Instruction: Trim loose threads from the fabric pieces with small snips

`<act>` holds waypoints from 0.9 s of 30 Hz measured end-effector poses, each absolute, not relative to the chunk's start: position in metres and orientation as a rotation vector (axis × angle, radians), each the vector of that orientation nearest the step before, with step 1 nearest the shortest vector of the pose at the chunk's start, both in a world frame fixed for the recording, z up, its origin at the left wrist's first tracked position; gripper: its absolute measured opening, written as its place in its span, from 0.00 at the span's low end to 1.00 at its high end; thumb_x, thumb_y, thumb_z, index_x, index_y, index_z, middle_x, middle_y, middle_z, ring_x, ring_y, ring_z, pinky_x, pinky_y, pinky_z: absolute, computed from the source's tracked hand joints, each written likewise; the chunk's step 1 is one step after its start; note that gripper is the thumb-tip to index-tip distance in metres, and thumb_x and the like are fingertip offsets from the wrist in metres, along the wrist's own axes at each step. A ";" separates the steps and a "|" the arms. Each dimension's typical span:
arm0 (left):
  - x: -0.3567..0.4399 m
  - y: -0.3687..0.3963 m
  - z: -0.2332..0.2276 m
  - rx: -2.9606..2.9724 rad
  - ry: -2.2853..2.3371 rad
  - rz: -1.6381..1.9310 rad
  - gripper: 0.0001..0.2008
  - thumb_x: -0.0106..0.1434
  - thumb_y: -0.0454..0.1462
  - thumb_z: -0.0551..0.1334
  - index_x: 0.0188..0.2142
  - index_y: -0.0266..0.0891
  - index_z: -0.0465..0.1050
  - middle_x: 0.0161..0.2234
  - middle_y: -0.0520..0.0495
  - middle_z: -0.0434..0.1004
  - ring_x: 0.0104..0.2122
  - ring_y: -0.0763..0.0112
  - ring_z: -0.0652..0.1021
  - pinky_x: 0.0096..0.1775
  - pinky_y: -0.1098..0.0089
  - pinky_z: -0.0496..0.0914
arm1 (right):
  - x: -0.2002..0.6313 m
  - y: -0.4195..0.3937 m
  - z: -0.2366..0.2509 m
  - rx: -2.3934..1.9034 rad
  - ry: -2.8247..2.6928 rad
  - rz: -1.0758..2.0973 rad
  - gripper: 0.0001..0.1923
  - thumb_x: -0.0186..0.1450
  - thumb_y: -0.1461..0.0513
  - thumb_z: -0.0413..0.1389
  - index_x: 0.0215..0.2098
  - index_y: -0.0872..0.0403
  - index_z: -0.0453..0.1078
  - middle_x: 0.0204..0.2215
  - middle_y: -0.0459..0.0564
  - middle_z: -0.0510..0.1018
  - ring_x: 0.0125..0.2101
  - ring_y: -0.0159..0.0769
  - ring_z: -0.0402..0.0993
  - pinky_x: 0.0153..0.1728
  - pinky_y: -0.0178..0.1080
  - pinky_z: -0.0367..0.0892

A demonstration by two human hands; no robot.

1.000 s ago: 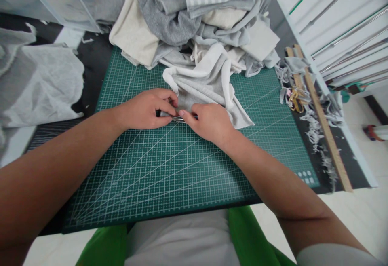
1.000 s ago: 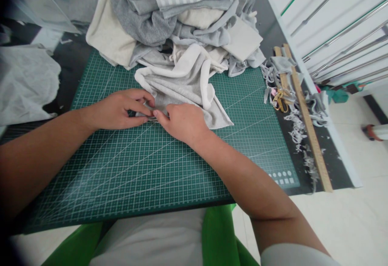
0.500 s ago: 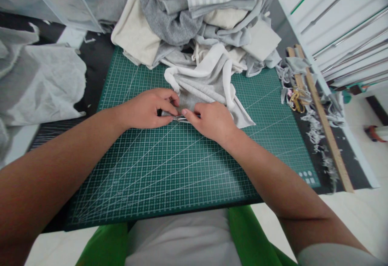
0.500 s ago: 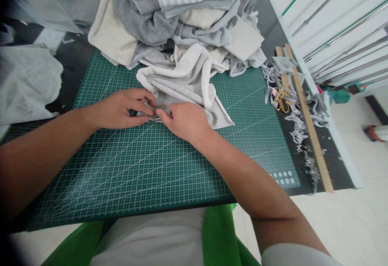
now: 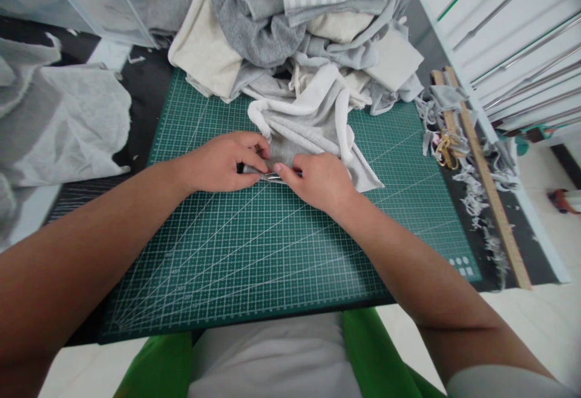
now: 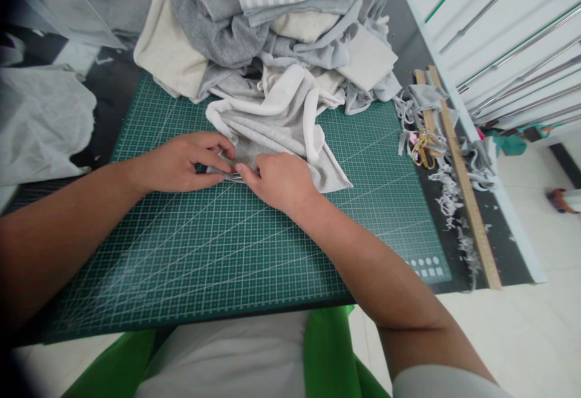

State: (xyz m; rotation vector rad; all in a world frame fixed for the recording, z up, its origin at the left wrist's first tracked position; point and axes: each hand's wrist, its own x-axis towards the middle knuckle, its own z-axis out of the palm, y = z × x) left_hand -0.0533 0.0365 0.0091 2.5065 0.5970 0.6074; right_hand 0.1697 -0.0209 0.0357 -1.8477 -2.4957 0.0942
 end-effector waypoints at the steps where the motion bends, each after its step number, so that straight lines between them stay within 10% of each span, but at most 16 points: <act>1: -0.053 0.036 0.009 2.508 0.596 0.610 0.09 0.63 0.36 0.62 0.39 0.44 0.83 0.47 0.45 0.76 0.40 0.68 0.77 0.42 0.67 0.71 | 0.169 -0.021 0.036 -1.845 -2.496 0.086 0.31 0.73 0.44 0.43 0.34 0.53 0.80 0.25 0.52 0.80 0.26 0.37 0.71 0.27 0.39 0.48; 27: -0.054 0.037 0.007 2.520 0.582 0.632 0.09 0.63 0.35 0.63 0.39 0.45 0.82 0.45 0.47 0.75 0.37 0.70 0.76 0.39 0.69 0.71 | 0.161 -0.024 0.035 -1.847 -2.491 0.020 0.31 0.74 0.45 0.40 0.35 0.52 0.80 0.27 0.53 0.83 0.28 0.42 0.77 0.27 0.39 0.53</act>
